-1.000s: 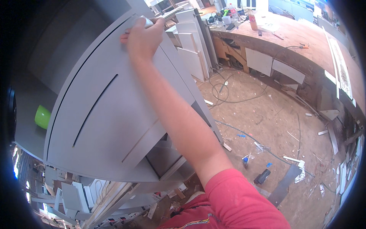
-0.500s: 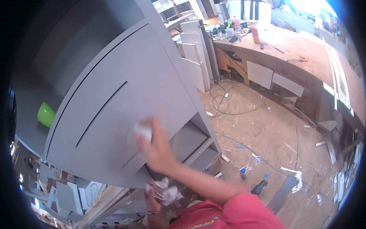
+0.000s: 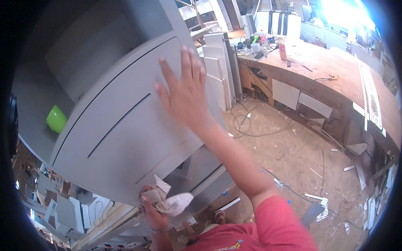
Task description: The person applies adhesive from a small bottle to the internal joints of a white cabinet and wipes the surfaces with a cloth. They climb a stepladder to reach the upper sections, install a wooden shelf, and wipe the exterior cabinet panels.
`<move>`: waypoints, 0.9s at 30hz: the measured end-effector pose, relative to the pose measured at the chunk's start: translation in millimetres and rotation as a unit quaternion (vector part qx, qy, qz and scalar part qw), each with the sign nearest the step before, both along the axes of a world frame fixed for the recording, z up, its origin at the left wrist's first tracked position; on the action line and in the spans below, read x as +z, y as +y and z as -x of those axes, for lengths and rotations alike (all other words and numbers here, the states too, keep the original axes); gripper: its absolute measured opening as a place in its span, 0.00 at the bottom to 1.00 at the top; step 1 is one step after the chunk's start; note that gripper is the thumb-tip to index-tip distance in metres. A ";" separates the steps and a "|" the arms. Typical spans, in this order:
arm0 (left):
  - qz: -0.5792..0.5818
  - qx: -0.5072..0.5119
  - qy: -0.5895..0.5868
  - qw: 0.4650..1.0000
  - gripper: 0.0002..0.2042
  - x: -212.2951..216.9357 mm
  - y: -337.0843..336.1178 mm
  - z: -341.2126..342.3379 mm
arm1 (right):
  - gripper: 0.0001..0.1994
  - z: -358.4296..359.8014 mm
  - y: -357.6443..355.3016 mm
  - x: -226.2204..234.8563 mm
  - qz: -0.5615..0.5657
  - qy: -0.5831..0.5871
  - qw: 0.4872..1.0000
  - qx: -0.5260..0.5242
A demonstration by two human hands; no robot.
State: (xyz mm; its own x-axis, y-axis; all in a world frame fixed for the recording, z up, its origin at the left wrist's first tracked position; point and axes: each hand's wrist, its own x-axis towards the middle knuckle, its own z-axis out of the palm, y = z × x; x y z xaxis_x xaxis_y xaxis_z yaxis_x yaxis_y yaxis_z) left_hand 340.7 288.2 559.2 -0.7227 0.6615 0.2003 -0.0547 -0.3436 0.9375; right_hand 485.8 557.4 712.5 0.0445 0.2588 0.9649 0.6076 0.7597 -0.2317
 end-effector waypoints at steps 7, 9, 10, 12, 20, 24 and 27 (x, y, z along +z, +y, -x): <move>0.044 -0.028 -0.011 0.999 0.25 -26.3 -18.4 6.3 | 0.27 19.2 66.1 31.0 -0.014 -0.001 0.998 -0.059; 0.055 -0.020 -0.001 0.998 0.26 -31.9 -23.1 11.3 | 0.27 22.7 68.6 28.7 -0.012 0.007 0.999 -0.047; 0.059 -0.017 0.003 0.998 0.26 -32.9 -23.7 13.3 | 0.27 24.0 69.5 28.8 -0.011 0.011 0.999 -0.041; 0.061 -0.020 0.016 0.998 0.27 -31.9 -22.5 16.9 | 0.28 23.5 72.0 30.2 -0.005 0.019 0.998 -0.052; 0.087 -0.015 0.038 0.995 0.26 -29.4 -16.5 14.9 | 0.29 19.0 81.8 33.5 0.018 0.036 0.997 -0.071; 0.087 -0.034 0.037 0.995 0.26 -26.4 -12.7 10.1 | 0.29 14.0 85.9 32.9 0.028 0.037 0.996 -0.081; 0.088 -0.043 0.041 0.994 0.26 -24.2 -10.3 8.2 | 0.29 11.5 88.2 33.7 0.037 0.040 0.995 -0.084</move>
State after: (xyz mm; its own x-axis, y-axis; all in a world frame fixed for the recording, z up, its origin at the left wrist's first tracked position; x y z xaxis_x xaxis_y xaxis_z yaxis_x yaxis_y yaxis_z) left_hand 332.5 277.8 535.0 -0.6484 0.7497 0.1320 0.0024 -0.1714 0.9852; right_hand 474.3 645.6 746.2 0.1692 0.3120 0.9349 0.7025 0.6271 -0.3364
